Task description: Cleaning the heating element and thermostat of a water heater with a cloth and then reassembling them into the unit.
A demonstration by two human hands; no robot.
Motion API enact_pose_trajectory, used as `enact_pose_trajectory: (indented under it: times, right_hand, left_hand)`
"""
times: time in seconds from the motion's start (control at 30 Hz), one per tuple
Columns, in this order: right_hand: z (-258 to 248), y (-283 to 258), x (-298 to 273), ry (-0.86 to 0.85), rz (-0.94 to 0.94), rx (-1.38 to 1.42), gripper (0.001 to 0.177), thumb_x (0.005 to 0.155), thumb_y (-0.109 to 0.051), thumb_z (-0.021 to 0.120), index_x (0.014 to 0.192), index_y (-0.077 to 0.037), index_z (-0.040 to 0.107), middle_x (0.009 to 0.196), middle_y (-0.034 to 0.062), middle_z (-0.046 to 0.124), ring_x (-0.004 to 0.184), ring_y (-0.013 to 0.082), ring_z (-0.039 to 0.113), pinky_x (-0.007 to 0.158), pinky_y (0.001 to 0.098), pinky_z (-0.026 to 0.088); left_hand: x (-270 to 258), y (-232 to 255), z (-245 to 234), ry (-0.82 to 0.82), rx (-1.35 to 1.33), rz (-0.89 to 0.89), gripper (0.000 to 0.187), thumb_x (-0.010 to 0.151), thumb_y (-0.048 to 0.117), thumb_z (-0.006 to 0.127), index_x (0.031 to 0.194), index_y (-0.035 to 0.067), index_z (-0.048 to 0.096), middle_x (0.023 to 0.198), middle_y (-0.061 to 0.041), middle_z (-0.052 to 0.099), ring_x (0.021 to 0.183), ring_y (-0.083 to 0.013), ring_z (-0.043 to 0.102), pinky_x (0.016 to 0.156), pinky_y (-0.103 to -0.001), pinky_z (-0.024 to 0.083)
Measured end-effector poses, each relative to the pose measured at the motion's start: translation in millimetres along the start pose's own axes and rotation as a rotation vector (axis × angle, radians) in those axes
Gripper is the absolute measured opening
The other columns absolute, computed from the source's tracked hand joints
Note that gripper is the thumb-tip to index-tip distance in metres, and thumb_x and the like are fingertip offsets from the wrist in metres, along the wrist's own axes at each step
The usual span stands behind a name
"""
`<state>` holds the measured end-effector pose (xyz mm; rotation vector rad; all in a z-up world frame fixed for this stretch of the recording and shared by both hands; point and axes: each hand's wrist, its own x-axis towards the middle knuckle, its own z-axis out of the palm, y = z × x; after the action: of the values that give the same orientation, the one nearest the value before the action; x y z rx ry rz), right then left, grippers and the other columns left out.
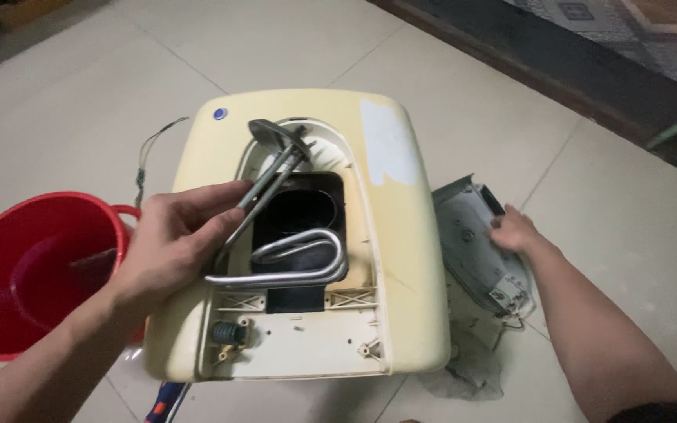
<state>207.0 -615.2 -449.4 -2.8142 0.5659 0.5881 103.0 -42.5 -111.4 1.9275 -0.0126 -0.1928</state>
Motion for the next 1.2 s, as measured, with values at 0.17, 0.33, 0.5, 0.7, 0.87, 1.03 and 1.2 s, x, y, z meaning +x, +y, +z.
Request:
enact_pose_trajectory:
  times: [0.17,0.33,0.5,0.7,0.87,1.03,1.2]
  right_hand:
    - [7,-10,-17,-0.068,-0.046,0.034,0.065,0.09,-0.024,0.056,0.149,0.002,0.055,0.162,0.0231,0.042,0.153,0.0382,0.035,0.122,0.0541,0.034]
    - [-31,-51,-73,0.087,-0.034,0.161,0.054,0.098,-0.022,0.058,0.147,0.002,0.058,0.159,0.0194,0.047,0.15,0.0375,0.039,0.119,0.055,0.038]
    - [-62,-69,-93,0.288,-0.001,0.405,0.047,0.1,-0.021,0.063,0.144,-0.003,0.061,0.146,0.0173,0.054,0.14,0.0382,0.05,0.112,0.0551,0.044]
    - [-114,-100,-135,0.754,-0.287,0.504,0.033,0.092,-0.008,0.077,0.124,0.001,0.074,0.112,0.0202,0.063,0.103,0.0376,0.066,0.09,0.0443,0.057]
    - [-167,-144,-189,0.996,-0.506,0.608,0.028,0.091,0.007,0.079,0.115,0.002,0.064,0.108,0.0178,0.055,0.092,0.0359,0.067,0.08,0.0403,0.06]
    - [-209,-196,-256,1.186,-0.834,0.712,0.045,0.094,0.015,0.068,0.129,0.001,0.044,0.117,0.0172,0.054,0.091,0.0228,0.056,0.074,0.0314,0.047]
    - [-219,-266,-296,0.84,-0.826,1.027,0.049,0.094,0.01,0.066,0.138,-0.005,0.051,0.115,0.0152,0.055,0.103,0.0274,0.066,0.087,0.0392,0.063]
  left_hand:
    - [1,-5,-3,-0.035,-0.018,0.053,0.05,0.089,0.01,0.067,0.138,0.003,0.066,0.117,-0.029,0.075,0.101,-0.0372,0.074,0.083,-0.057,0.061]
    - [-4,7,0,-0.014,0.054,-0.036,0.048,0.088,0.02,0.07,0.136,0.013,0.072,0.115,-0.016,0.079,0.104,-0.0261,0.07,0.092,-0.055,0.056]
    - [-8,13,1,-0.013,0.107,-0.052,0.047,0.088,0.024,0.069,0.135,0.02,0.073,0.116,-0.012,0.08,0.11,-0.0307,0.075,0.097,-0.053,0.053]
    - [-4,3,-4,-0.045,0.087,-0.011,0.049,0.087,0.026,0.07,0.136,0.021,0.072,0.118,-0.014,0.079,0.116,-0.0309,0.072,0.1,-0.052,0.053]
    - [0,-8,-10,-0.122,-0.013,0.05,0.05,0.087,0.022,0.071,0.137,0.018,0.071,0.12,-0.017,0.078,0.118,-0.029,0.071,0.102,-0.051,0.054]
    - [6,-12,-16,-0.174,-0.119,0.051,0.05,0.084,0.007,0.07,0.134,0.01,0.07,0.115,-0.018,0.082,0.102,-0.0238,0.081,0.089,-0.032,0.066]
    - [12,-36,-20,-0.211,-0.234,0.188,0.051,0.083,0.01,0.077,0.133,0.011,0.072,0.119,-0.02,0.077,0.117,-0.0303,0.068,0.097,-0.052,0.057]
